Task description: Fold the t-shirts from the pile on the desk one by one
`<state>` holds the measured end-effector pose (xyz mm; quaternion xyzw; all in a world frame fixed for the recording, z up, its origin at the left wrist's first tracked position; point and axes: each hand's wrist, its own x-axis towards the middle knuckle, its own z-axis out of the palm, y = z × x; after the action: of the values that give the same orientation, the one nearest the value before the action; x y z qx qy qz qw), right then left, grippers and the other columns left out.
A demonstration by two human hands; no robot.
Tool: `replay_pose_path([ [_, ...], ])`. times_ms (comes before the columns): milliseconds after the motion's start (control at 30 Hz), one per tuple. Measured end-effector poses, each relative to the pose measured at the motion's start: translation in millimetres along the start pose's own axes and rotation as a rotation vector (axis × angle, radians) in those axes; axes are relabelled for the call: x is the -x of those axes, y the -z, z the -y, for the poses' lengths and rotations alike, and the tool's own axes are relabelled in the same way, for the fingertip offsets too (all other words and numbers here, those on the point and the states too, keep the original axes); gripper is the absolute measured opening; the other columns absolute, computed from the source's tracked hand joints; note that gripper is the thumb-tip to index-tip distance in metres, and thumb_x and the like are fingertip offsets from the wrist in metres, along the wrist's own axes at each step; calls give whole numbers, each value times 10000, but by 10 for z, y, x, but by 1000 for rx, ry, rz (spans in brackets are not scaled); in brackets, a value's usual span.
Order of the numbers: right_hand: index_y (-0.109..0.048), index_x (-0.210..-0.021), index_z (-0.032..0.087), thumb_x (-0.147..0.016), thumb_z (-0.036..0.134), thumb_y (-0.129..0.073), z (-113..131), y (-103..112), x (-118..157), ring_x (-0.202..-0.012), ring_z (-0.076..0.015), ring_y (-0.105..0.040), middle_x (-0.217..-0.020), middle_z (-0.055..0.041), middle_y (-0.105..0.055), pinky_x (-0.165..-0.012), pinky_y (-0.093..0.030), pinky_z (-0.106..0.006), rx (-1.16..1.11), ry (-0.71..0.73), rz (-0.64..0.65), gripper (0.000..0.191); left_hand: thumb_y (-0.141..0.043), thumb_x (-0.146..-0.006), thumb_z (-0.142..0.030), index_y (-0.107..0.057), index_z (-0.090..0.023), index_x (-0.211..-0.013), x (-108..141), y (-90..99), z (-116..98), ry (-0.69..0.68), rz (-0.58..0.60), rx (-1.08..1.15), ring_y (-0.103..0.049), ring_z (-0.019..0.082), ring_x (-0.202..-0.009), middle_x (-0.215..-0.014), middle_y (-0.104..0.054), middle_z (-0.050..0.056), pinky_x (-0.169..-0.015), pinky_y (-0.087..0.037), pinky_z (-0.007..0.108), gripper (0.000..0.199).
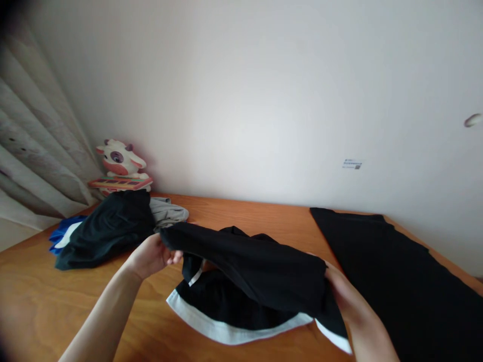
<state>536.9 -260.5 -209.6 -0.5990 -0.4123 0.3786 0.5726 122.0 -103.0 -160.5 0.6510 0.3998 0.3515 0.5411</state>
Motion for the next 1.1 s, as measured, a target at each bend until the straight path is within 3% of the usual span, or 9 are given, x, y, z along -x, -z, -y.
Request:
replay_pose_path([
  [100, -757, -945, 269, -790, 577, -624, -25, -236, -121, -954, -339, -753, -878, -92, -794, -811, -621, -499, -187, 68, -63, 370, -454, -945, -494, -560, -289, -1384, -67, -100, -46, -259, -216, 123, -698, 249, -1081, -1102, -746, 80, -894, -561, 415, 496],
  [200, -683, -1167, 284, -782, 603, -671, -103, -450, -215, -1151, -309, -695, -1123, -87, -770, -955, -581, -495, -239, 103, -167, 499, -590, -889, -475, -482, -290, -1443, -164, -237, 84, -334, -374, -112, -599, 245, -1274, -1298, -676, 94, -1017, -494, 409, 594],
  [400, -662, -1152, 217, -723, 660, -745, -400, -578, -164, -1116, -334, -662, -1178, -141, -717, -976, -523, -526, 484, 279, -270, 623, -545, -914, -592, -677, -211, -810, -165, -473, 398, -121, -162, -800, -685, 242, -802, -822, -709, 65, -755, -505, 338, 417],
  [533, -658, -1118, 217, -728, 569, -734, -441, -608, -117, -994, -317, -691, -1112, -131, -717, -842, -558, -470, 684, 332, -253, 531, -682, -804, -659, -712, -205, -1057, -41, -633, 376, -220, -42, -1045, -664, 315, -966, -1008, -697, 111, -870, -491, 411, 521],
  [700, -659, -913, 233, -780, 485, -652, -344, -578, -114, -839, -291, -732, -901, -68, -769, -756, -564, -426, 512, 158, -89, 286, -631, -878, -620, -689, -258, -1254, 1, -716, 408, -341, 150, -1040, -587, 351, -1197, -1266, -644, 134, -1027, -437, 507, 525],
  [800, -647, -863, 236, -762, 501, -698, -317, -522, -149, -731, -271, -733, -784, -40, -765, -641, -566, -378, 197, 52, -67, 288, -535, -952, -605, -661, -216, -1290, -92, -626, 556, -302, 38, -1048, -530, 353, -1306, -1348, -608, 155, -1122, -356, 553, 530],
  [933, -608, -816, 250, -644, 487, -803, -337, -433, -228, -673, -256, -720, -690, -8, -742, -630, -568, -368, -205, -55, -283, 352, -499, -990, -343, -698, -120, -1064, -245, -416, 665, -198, -225, -1107, -618, 320, -1164, -1144, -668, 176, -1086, -407, 486, 308],
  [1033, -600, -765, 248, -626, 543, -810, -358, -412, -242, -685, -254, -706, -648, 8, -715, -655, -553, -366, -141, -102, -387, 388, -534, -950, -300, -698, -148, -901, -262, -398, 588, -212, -302, -1122, -655, 310, -1026, -1043, -686, 159, -917, -485, 411, 229],
  [1100, -657, -800, 233, -657, 565, -800, -351, -451, -213, -785, -274, -718, -689, -5, -730, -726, -551, -372, 14, -110, -352, 388, -492, -985, -378, -677, -185, -758, -219, -497, 509, -198, -216, -1050, -671, 264, -841, -875, -692, 107, -778, -485, 354, 351],
])
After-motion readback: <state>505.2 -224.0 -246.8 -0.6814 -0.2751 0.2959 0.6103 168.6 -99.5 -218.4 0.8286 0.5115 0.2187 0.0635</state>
